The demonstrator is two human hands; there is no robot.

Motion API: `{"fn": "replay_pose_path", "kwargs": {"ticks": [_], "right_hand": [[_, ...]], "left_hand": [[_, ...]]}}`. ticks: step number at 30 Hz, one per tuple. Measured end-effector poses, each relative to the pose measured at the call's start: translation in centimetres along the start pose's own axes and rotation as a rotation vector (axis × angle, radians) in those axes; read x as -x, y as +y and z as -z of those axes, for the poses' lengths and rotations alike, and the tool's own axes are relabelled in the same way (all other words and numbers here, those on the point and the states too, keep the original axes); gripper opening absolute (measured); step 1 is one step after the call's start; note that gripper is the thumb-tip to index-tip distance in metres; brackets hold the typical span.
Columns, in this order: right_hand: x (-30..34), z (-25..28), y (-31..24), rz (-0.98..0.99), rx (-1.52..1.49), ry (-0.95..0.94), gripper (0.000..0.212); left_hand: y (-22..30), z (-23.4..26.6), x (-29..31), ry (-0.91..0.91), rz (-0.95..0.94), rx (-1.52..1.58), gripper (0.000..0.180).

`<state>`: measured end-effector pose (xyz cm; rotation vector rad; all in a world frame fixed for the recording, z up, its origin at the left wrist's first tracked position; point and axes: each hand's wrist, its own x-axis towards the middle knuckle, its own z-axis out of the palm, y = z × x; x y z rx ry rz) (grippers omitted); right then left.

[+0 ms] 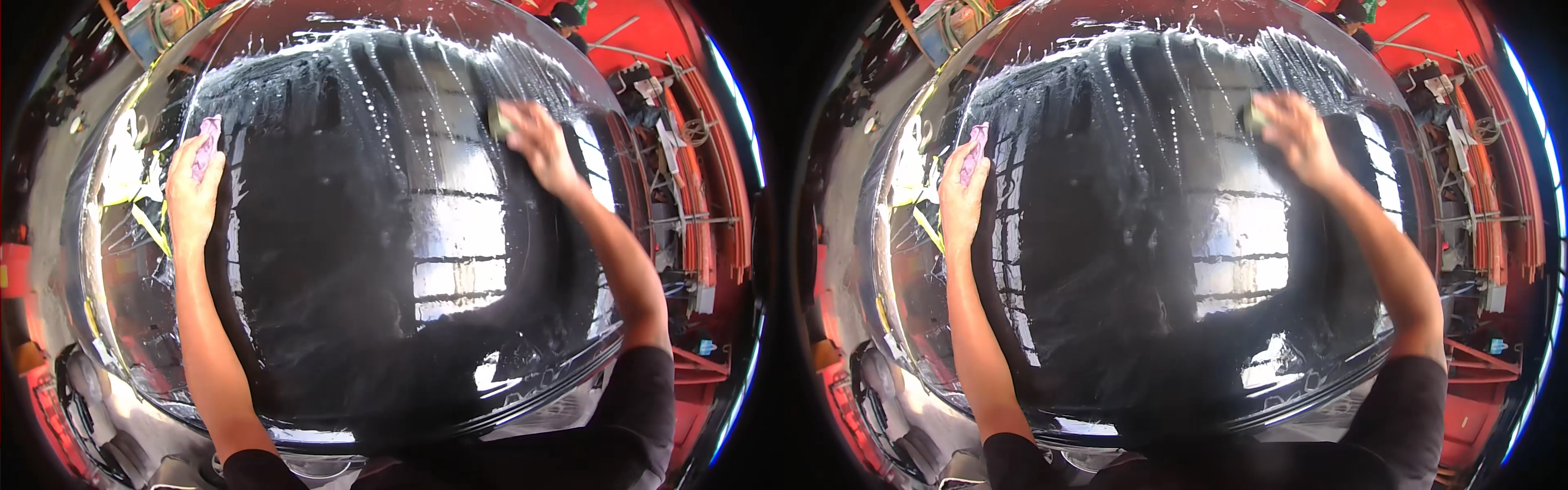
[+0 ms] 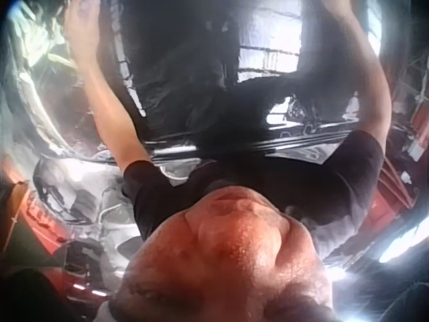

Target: The person scrubs the hood of a black car with a sponge and a cloth, applying a white cleaning solution. They repeatedly wipe the surface, occasionally dipping the sponge into a bucket of water to rinse it.

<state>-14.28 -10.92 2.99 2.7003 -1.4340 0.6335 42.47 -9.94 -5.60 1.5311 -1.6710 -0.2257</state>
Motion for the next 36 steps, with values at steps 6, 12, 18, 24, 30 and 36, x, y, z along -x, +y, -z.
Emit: {"fn": "replay_pose_path", "kwargs": {"ticks": [6, 12, 18, 24, 30, 36], "right_hand": [[-10.4, -6.3, 8.0, -0.117, 0.168, 0.237, 0.047], [8.5, 1.5, -2.4, -0.141, -0.218, -0.029, 0.048], [-8.6, -1.4, 15.4, -0.132, 0.346, 0.224, 0.043], [1.7, -0.4, 2.5, -0.125, -0.008, 0.087, 0.046], [-0.8, 1.4, 8.0, -0.134, -0.052, 0.029, 0.047], [-5.3, -3.7, 16.2, -0.295, 0.155, 0.147, 0.048]], "left_hand": [[-0.2, -1.6, 0.1, -0.008, 0.038, 0.018, 0.045], [-0.5, 0.2, 0.5, -0.015, 0.040, -0.021, 0.048], [1.8, -2.7, -0.4, -0.040, 0.048, 0.061, 0.047], [-1.0, -0.7, 0.6, -0.003, 0.084, -0.003, 0.047], [-0.3, 0.1, 0.1, -0.018, 0.069, 0.013, 0.047], [-1.6, -2.0, 0.7, -0.013, 0.081, 0.003, 0.047]]}}
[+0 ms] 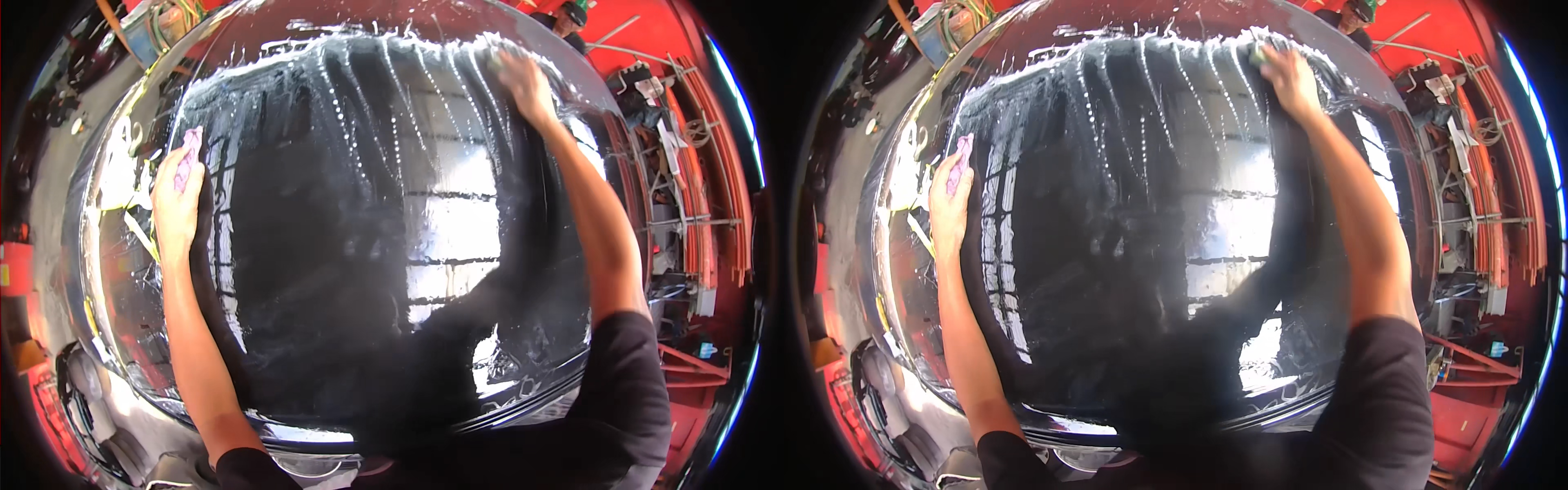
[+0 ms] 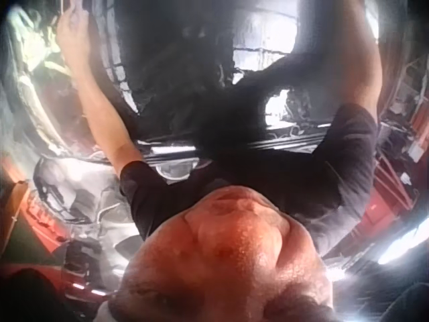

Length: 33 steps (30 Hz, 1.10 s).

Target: The person scrubs the hood of a black car with a sponge and a cloth, applying a white cleaning solution. They repeatedly wipe the surface, occasionally dipping the sponge into a bucket of water to rinse it.

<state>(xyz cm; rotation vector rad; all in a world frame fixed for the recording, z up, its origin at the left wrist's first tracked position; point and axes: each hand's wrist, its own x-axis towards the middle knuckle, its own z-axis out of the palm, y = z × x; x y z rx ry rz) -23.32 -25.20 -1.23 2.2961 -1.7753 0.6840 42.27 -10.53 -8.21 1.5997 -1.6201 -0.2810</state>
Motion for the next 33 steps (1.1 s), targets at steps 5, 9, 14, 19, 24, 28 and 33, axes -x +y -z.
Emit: {"fn": "replay_pose_path", "kwargs": {"ticks": [5, 9, 14, 19, 24, 28, 33], "right_hand": [[16.0, 10.7, -6.9, 0.125, -0.130, -0.194, 0.051], [3.5, 5.8, -1.7, 0.324, 0.015, -0.065, 0.048], [-3.4, -0.3, 0.6, 0.049, 0.190, 0.049, 0.045], [12.4, 8.2, -12.5, 0.223, -0.148, -0.190, 0.047], [3.6, 3.9, -6.0, 0.570, 0.097, -0.009, 0.047], [-5.5, -2.3, -3.7, 0.113, 0.140, 0.046, 0.046], [7.7, 5.6, -12.4, 0.236, -0.144, -0.141, 0.053]], "left_hand": [[1.7, 2.9, -0.1, 0.013, -0.007, -0.018, 0.046], [1.6, 1.2, -0.7, -0.013, -0.040, -0.016, 0.044], [1.4, -0.9, -0.5, 0.007, -0.068, 0.024, 0.043], [0.9, 3.3, 0.0, 0.006, -0.025, -0.042, 0.044], [1.9, 1.2, -0.7, -0.020, -0.062, -0.014, 0.045], [1.5, -0.8, -0.8, -0.004, -0.075, 0.034, 0.042], [0.6, 2.6, 0.0, 0.011, -0.040, -0.021, 0.043]]}}
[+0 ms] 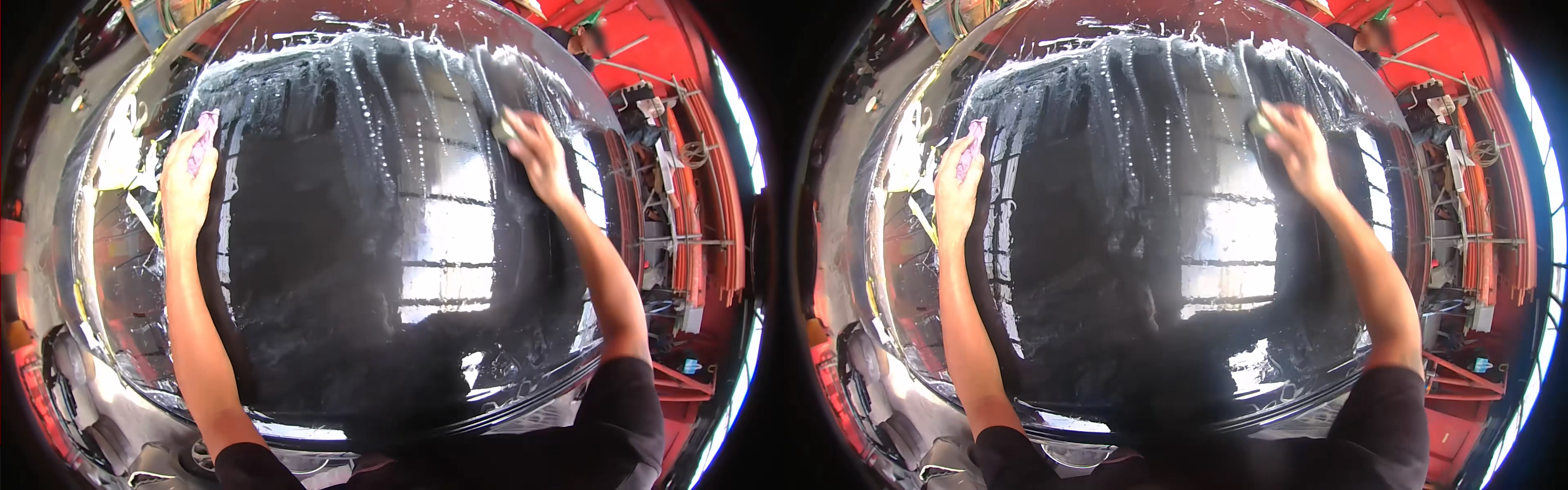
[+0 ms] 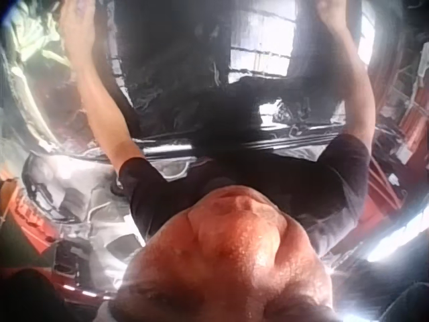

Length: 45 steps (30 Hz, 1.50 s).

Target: The person scrubs the hood of a black car with a sponge and a cloth, applying a white cleaning solution. They repeatedly wipe the surface, occasionally dipping the sponge into a bucket of water to rinse it.

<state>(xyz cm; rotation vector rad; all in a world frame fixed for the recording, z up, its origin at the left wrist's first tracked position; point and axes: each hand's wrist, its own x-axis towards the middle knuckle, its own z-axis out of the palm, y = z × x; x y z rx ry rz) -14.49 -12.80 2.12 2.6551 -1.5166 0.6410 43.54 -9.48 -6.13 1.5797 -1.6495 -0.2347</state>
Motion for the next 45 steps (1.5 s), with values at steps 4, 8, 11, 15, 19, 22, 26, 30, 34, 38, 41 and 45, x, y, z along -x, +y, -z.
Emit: {"fn": "replay_pose_path", "kwargs": {"ticks": [4, 8, 11, 15, 19, 22, 26, 30, 34, 38, 41, 45], "right_hand": [[-0.6, 0.7, 1.6, 0.136, -0.159, -0.064, 0.047], [-12.5, -3.4, 11.6, -0.042, 0.280, 0.211, 0.042], [-11.6, -5.9, 9.3, -0.041, 0.283, 0.121, 0.045], [0.2, -1.6, -5.0, 0.145, -0.066, -0.092, 0.049], [-4.5, -1.8, -0.8, 0.267, -0.024, -0.108, 0.044], [-14.3, -4.5, 6.0, -0.095, 0.105, 0.080, 0.040], [-11.3, -6.8, 4.6, 0.009, 0.145, 0.047, 0.044], [-0.3, -2.0, -5.7, 0.101, -0.083, -0.109, 0.051], [-8.9, -3.4, 1.4, 0.320, 0.143, -0.015, 0.047], [-17.1, -8.7, 4.7, -0.006, 0.342, 0.182, 0.047], [-11.9, -8.0, -1.4, 0.028, 0.142, 0.029, 0.050], [-3.1, -3.5, -5.9, 0.221, -0.063, -0.092, 0.049]], "left_hand": [[0.1, -0.1, 0.1, -0.014, -0.009, -0.037, 0.042], [0.7, -4.2, -1.0, 0.011, -0.060, 0.051, 0.042], [1.0, -2.8, -0.6, -0.047, 0.005, 0.060, 0.042], [-0.1, 0.7, 0.0, -0.002, -0.027, -0.036, 0.042], [0.3, -0.2, -0.2, 0.001, -0.036, -0.012, 0.042], [1.2, -2.8, -0.7, 0.020, -0.069, 0.044, 0.042], [0.3, -2.2, -0.3, 0.031, -0.059, 0.070, 0.041], [-0.2, 0.6, 0.1, 0.033, -0.062, 0.010, 0.041], [0.6, -1.1, -0.5, -0.013, -0.056, 0.012, 0.042], [1.0, -2.9, -0.8, -0.024, -0.050, 0.080, 0.042], [-0.3, -1.2, -0.3, -0.015, -0.029, 0.026, 0.042], [-1.1, 0.0, -0.2, 0.035, -0.090, -0.027, 0.043]]}}
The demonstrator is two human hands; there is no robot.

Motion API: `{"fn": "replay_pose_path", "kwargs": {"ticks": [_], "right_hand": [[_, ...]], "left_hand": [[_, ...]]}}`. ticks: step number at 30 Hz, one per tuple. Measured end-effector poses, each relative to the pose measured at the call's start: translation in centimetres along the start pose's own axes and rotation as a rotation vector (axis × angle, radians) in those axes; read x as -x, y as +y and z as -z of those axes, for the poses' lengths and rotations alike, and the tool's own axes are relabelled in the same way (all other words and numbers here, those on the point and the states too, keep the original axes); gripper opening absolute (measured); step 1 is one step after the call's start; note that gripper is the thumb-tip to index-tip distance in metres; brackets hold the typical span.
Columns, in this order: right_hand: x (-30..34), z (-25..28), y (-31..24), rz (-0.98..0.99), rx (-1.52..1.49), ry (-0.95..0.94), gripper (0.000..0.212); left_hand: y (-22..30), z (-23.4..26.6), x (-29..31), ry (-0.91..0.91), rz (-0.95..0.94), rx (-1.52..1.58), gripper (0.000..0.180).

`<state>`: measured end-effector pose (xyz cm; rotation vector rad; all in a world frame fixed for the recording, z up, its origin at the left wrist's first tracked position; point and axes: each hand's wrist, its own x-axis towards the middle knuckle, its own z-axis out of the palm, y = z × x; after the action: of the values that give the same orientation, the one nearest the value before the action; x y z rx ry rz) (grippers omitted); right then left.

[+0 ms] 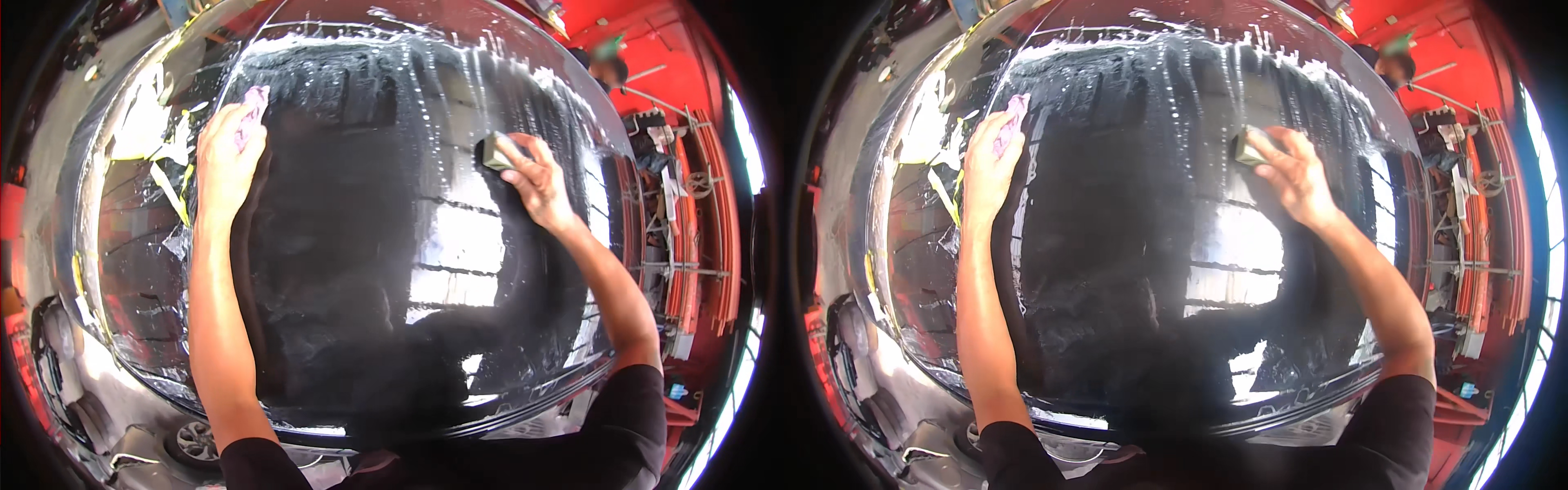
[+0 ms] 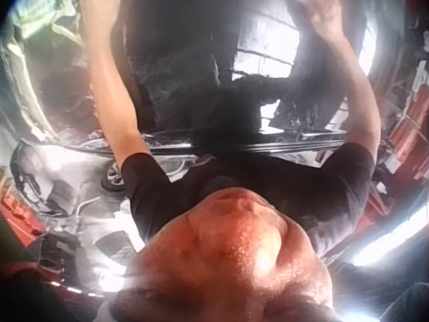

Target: The person scrubs the hood of a black car with a sponge and a cloth, applying a white cleaning solution. They repeatedly wipe the surface, occasionally dipping the sponge into a bucket of water to rinse it.

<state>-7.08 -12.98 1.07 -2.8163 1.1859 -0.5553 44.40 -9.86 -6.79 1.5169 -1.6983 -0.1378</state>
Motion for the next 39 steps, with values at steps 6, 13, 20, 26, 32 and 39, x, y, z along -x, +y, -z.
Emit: {"fn": "replay_pose_path", "kwargs": {"ticks": [6, 13, 20, 26, 32, 39], "right_hand": [[-12.9, -2.2, 13.8, -0.170, 0.375, 0.223, 0.044], [-0.7, -0.2, -3.2, -0.007, 0.070, -0.045, 0.050], [-13.8, -2.9, 12.4, -0.097, 0.403, 0.237, 0.047], [-5.8, -3.8, -2.1, -0.107, 0.047, 0.058, 0.050], [-11.5, -3.9, 2.9, 0.154, 0.030, 0.087, 0.045], [-13.6, -8.2, 1.4, -0.158, 0.158, 0.148, 0.049]], "left_hand": [[2.5, -2.7, -1.0, -0.057, 0.025, 0.120, 0.044], [0.2, -0.4, 0.1, 0.088, -0.082, 0.026, 0.038], [1.9, -3.7, -1.2, 0.112, -0.155, 0.147, 0.038], [0.3, -1.3, 0.0, 0.050, -0.047, 0.095, 0.036], [0.5, -1.9, -0.5, 0.077, -0.075, 0.041, 0.039], [0.0, -1.1, -0.1, -0.012, -0.016, 0.048, 0.041]]}}
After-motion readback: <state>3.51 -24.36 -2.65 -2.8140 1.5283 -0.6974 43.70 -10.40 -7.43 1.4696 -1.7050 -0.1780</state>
